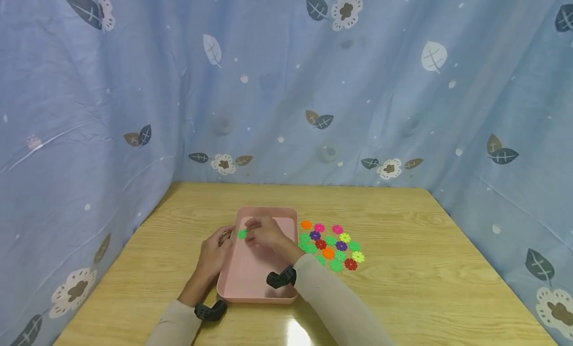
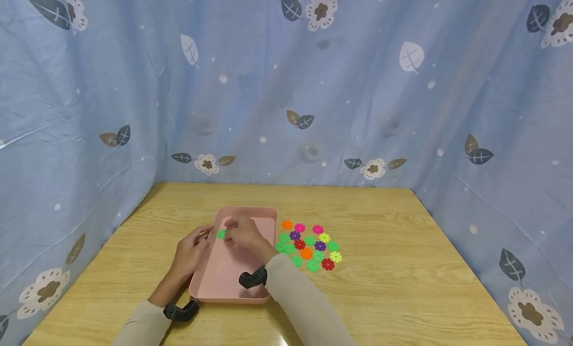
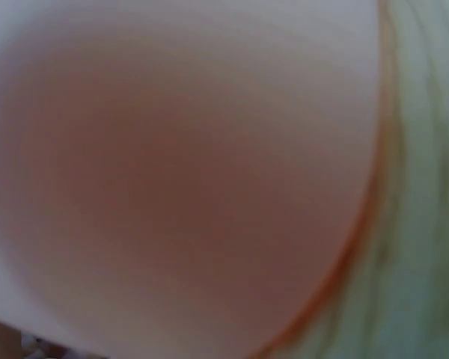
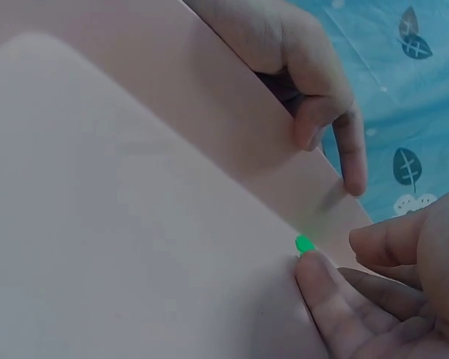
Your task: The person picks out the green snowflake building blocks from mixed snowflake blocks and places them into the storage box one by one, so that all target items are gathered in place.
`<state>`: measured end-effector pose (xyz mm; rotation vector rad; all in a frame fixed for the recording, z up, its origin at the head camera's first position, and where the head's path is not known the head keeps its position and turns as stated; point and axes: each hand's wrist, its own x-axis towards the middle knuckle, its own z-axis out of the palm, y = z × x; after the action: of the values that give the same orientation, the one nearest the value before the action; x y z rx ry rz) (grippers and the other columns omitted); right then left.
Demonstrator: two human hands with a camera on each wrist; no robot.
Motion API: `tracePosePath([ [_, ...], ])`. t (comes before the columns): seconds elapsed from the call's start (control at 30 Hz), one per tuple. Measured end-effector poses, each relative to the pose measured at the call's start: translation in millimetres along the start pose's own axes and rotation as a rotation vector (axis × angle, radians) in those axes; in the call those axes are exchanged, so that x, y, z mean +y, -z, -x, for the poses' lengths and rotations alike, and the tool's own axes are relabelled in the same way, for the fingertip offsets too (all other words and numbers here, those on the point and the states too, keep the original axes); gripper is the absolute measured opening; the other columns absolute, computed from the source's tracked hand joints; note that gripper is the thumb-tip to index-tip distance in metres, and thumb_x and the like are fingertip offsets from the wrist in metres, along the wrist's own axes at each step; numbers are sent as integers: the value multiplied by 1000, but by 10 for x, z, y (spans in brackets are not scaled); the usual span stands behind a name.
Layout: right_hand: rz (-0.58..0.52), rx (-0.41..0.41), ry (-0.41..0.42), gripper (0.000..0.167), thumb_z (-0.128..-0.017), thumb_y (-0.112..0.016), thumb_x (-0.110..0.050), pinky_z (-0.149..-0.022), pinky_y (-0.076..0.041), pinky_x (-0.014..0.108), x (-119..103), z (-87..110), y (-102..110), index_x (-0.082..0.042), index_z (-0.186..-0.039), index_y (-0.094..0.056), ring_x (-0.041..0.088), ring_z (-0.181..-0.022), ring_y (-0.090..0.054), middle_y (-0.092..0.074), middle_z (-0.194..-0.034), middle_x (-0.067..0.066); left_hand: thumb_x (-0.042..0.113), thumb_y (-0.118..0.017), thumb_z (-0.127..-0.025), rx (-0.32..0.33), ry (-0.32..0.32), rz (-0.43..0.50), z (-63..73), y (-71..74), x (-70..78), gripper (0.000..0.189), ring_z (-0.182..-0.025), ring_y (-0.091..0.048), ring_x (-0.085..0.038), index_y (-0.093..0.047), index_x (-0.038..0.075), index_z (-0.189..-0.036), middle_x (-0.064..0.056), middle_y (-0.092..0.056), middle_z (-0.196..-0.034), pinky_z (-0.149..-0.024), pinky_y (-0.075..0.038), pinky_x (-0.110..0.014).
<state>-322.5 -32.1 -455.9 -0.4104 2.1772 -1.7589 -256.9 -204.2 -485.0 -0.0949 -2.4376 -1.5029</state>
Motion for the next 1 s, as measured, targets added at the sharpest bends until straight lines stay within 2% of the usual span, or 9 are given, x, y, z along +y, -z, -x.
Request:
tracePosePath([
  [0.27, 77, -6, 44, 30, -90, -68, 3, -76, -61, 33, 7, 16, -12, 4, -120, -67, 26, -90, -74, -70, -113, 17, 5, -48, -100, 0, -5, -7, 20, -1, -14, 40, -126, -60, -36, -60, 4, -138, -21, -62, -135, -101, -50, -50],
  [0.6, -44, -29, 10, 35, -90, -66, 9, -79, -61, 40, -27, 39, 0, 8, -125, -64, 34, -95, -74, -64, -124, 24, 5, -49, -100, 19, -5, -14, 36, -13, 4, 39, -123, -63, -35, -61, 3, -137, -20, -64, -134, -96, -54, -48],
  [0.8, 40, -17, 93, 36, -90, -65, 5, -83, -60, 41, -75, 114, 141, 8, -126, -63, 31, -108, -67, -63, -127, 26, 6, -50, -100, 29, -18, -31, 50, -25, 19, 38, -120, -65, -32, -62, 1, -136, -19, -67, -130, -94, -55, -44],
  [1.0, 60, 8, 124, 29, -97, -58, 3, -84, -59, 50, -234, 253, 353, 9, -126, -62, 45, -100, -69, -65, -117, 30, 4, -50, -100, 29, -45, -49, 26, 19, 13, 37, -121, -64, -35, -62, 0, -135, -21, -67, -129, -97, -53, -50],
])
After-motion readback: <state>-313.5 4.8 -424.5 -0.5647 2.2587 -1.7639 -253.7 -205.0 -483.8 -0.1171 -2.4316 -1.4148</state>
